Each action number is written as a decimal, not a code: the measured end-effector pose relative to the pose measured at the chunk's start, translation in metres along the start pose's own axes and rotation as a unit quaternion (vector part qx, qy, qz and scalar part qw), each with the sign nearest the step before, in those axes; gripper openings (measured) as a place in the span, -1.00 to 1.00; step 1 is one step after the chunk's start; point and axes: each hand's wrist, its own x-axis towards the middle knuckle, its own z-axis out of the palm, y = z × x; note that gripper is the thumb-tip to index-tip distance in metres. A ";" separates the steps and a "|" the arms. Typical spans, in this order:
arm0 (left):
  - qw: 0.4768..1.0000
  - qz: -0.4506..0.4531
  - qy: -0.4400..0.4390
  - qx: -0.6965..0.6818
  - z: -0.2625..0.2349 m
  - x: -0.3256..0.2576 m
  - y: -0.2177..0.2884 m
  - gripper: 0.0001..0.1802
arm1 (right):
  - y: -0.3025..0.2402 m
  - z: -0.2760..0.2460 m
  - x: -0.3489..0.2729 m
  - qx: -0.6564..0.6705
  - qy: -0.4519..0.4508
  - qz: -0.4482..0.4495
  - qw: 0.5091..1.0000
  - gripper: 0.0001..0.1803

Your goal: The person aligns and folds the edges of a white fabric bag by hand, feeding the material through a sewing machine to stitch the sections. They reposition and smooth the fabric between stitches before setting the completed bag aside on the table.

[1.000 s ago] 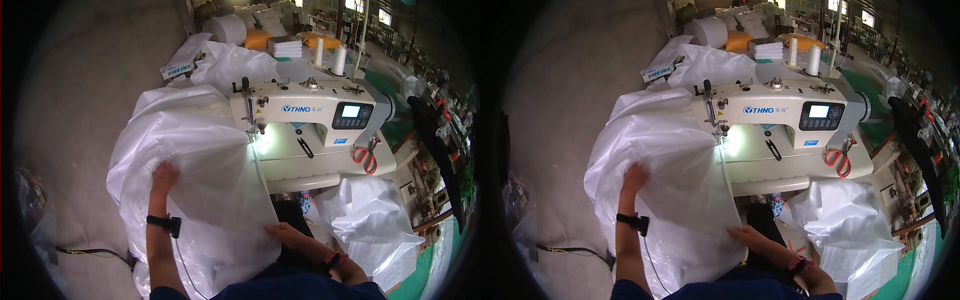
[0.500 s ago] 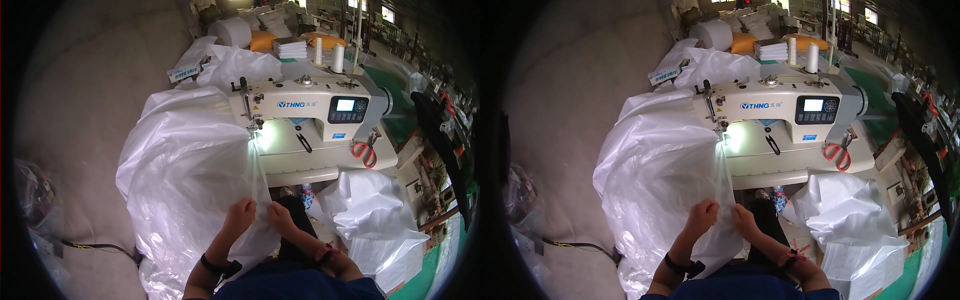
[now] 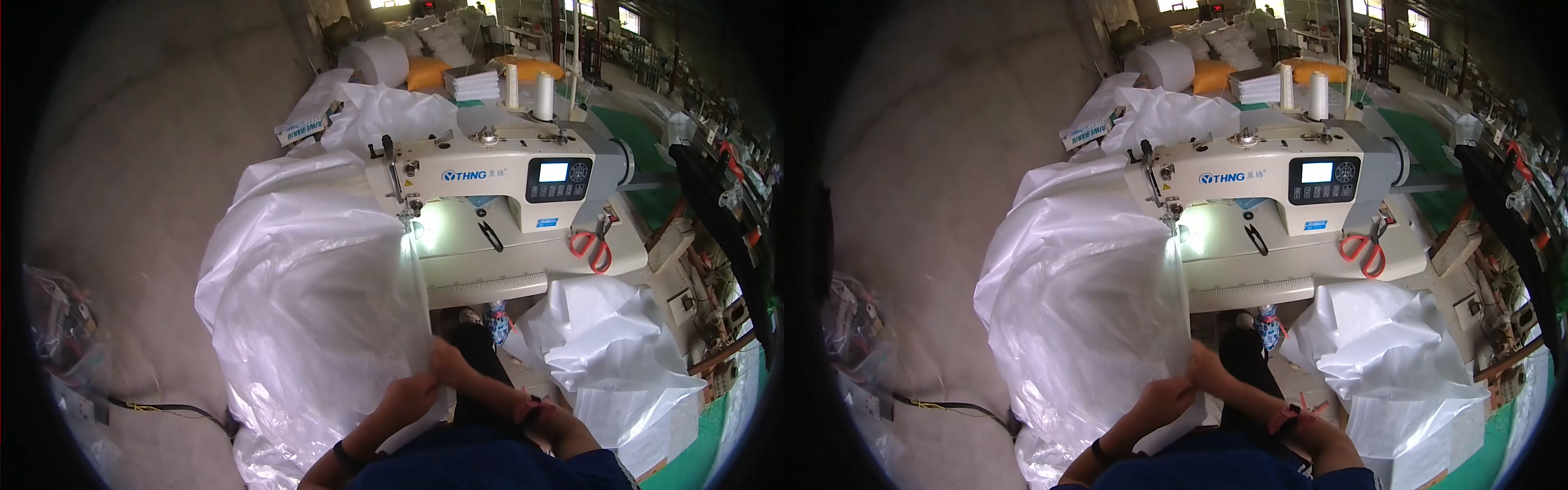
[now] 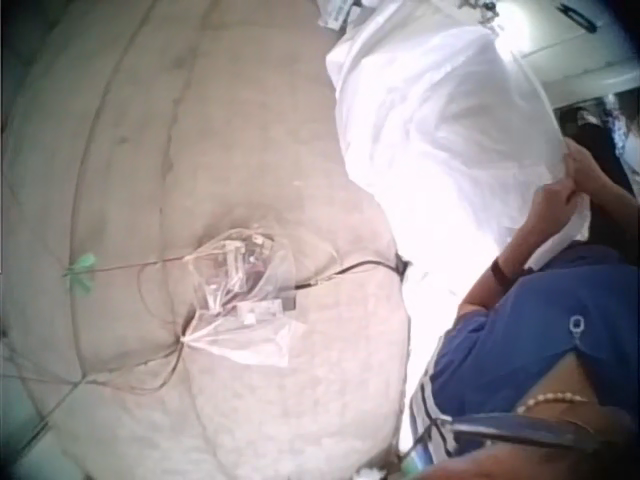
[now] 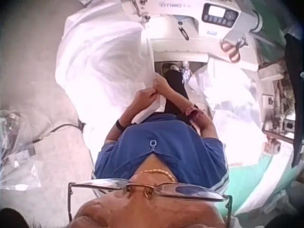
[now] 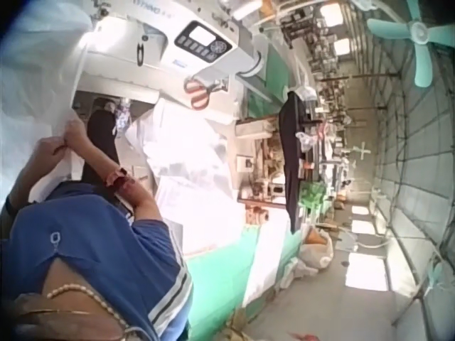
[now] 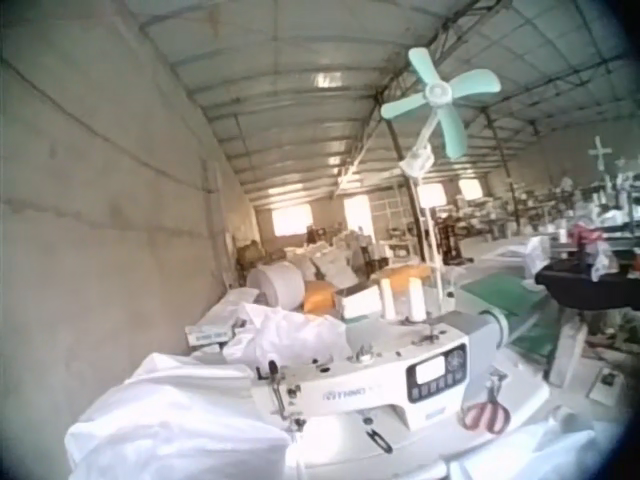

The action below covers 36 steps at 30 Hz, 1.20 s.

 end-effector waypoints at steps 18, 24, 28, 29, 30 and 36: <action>0.920 -0.185 0.140 0.316 -0.165 0.084 -0.223 -0.40 | 0.005 0.045 0.007 -0.223 0.039 -0.137 0.964 -0.39; 0.924 -0.194 0.139 0.299 -0.176 0.112 -0.235 -0.37 | -0.022 0.031 0.033 -0.397 0.007 -0.051 0.916 -0.17; 0.926 -0.177 0.154 0.296 -0.175 0.115 -0.231 -0.39 | -0.035 0.025 0.052 -0.459 0.013 -0.045 0.887 -0.20; 0.925 -0.145 0.201 0.288 -0.173 0.112 -0.225 -0.40 | -0.037 0.024 0.057 -0.524 0.006 -0.054 0.850 -0.21; 0.924 -0.140 0.228 0.272 -0.169 0.108 -0.218 -0.41 | -0.038 0.023 0.062 -0.509 0.019 -0.066 0.858 -0.21; 0.918 -0.068 0.215 0.327 -0.138 0.065 -0.177 -0.43 | -0.043 0.021 0.100 -0.566 0.033 -0.113 0.816 -0.34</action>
